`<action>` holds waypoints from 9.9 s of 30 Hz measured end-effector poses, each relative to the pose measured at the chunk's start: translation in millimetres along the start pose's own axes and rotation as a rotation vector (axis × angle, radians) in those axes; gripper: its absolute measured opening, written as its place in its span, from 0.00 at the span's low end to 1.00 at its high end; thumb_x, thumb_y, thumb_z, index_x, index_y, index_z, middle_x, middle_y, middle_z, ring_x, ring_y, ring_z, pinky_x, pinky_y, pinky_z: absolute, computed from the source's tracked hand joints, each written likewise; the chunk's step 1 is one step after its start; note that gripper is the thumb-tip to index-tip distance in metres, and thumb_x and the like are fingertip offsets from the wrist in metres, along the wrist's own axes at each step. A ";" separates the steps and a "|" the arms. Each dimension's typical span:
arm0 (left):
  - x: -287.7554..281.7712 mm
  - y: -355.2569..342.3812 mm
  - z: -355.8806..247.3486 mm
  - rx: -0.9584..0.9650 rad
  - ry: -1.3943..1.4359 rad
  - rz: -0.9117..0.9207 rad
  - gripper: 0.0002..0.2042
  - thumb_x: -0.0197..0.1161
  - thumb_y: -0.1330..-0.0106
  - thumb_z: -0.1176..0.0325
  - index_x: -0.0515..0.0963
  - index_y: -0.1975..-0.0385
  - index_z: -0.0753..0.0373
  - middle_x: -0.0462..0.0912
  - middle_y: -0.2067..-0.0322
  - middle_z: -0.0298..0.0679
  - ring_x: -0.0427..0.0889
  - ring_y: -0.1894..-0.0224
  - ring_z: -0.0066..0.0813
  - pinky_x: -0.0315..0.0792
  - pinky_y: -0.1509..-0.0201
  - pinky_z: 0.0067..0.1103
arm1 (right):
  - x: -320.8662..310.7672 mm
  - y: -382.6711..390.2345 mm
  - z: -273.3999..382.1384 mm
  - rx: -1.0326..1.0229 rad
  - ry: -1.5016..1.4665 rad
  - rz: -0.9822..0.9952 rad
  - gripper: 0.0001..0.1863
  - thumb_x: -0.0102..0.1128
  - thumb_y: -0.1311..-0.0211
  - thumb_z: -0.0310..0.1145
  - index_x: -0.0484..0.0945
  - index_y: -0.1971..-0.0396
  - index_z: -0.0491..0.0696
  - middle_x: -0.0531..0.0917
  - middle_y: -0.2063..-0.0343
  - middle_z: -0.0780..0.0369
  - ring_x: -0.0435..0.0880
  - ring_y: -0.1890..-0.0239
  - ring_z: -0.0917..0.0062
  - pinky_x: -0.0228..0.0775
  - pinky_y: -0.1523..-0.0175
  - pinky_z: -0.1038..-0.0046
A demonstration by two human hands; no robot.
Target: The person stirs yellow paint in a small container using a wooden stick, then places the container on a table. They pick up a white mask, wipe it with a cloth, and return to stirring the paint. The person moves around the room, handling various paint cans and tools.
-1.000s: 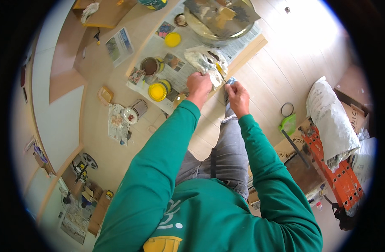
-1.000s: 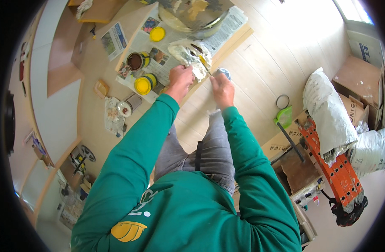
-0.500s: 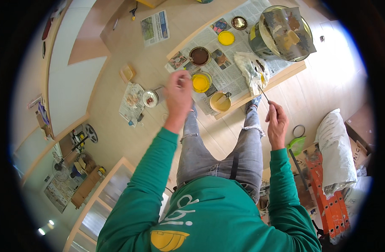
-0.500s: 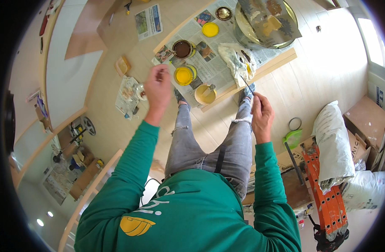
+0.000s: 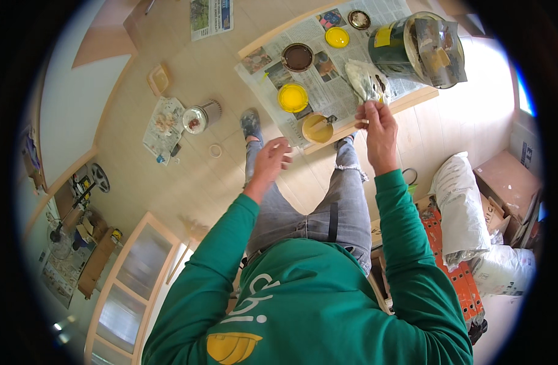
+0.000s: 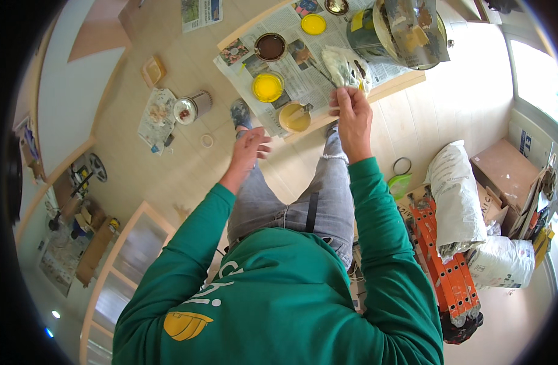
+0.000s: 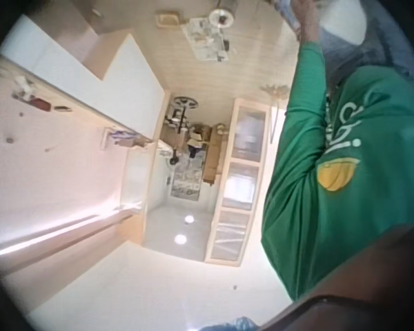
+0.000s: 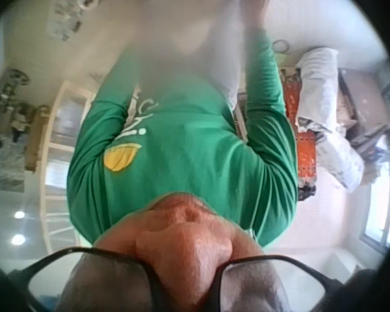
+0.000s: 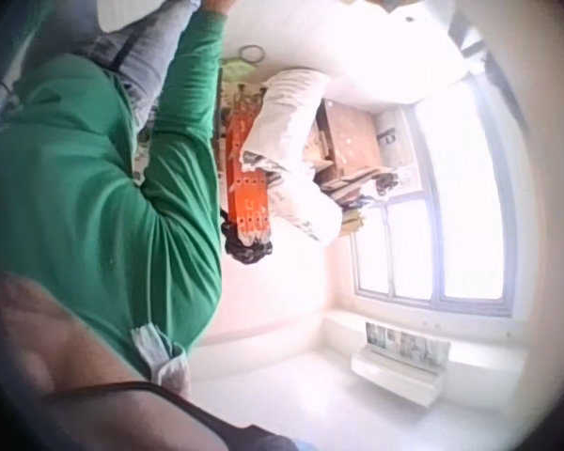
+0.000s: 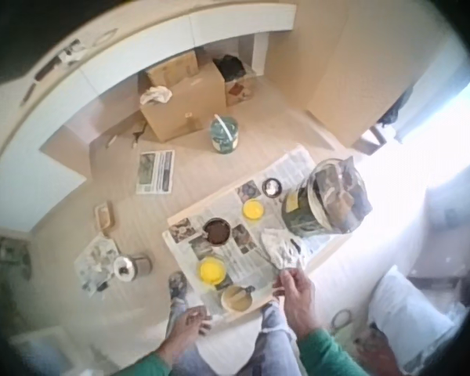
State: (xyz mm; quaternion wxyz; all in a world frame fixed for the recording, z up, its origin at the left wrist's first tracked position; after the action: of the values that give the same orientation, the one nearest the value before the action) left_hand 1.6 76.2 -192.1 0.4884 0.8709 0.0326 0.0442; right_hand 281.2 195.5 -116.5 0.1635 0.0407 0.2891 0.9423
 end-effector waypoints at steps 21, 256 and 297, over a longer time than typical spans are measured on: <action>133.6 -73.4 -24.9 -0.006 0.663 0.036 0.16 0.56 0.21 0.55 0.73 0.46 0.61 0.84 0.52 0.44 0.85 0.53 0.34 0.78 0.48 0.30 | -21.1 7.6 11.4 -0.145 0.145 0.040 0.14 0.60 0.22 0.35 0.83 0.51 0.39 0.78 0.73 0.69 0.72 0.73 0.89 0.67 0.66 0.83; -115.2 72.5 162.6 -0.506 -1.076 -0.026 0.52 0.64 0.38 0.34 0.61 0.29 0.77 0.74 0.36 0.67 0.75 0.33 0.59 0.71 0.29 0.38 | 26.2 8.4 -10.4 -0.652 0.914 -0.039 0.08 0.69 0.32 0.33 0.89 0.57 0.47 0.90 0.64 0.58 0.90 0.61 0.64 0.81 0.55 0.66; -112.3 67.5 144.1 -0.551 -1.135 0.030 0.51 0.61 0.35 0.34 0.60 0.28 0.78 0.72 0.34 0.68 0.73 0.31 0.59 0.69 0.28 0.38 | 17.8 7.8 -5.0 -0.607 0.875 -0.010 0.08 0.69 0.33 0.33 0.89 0.58 0.47 0.90 0.65 0.59 0.89 0.63 0.65 0.80 0.55 0.67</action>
State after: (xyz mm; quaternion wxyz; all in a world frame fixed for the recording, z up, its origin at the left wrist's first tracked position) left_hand -93.4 -92.4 -214.4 0.6356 0.6012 -0.2562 -0.4111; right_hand 261.3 192.8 -116.6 0.0364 -0.4068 0.0450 0.9117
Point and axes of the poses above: each hand's wrist, its own y-axis away from the middle knuckle, its own x-axis out of the palm, z = x × y, the point moved 4 cm from there along -y, towards the middle knuckle
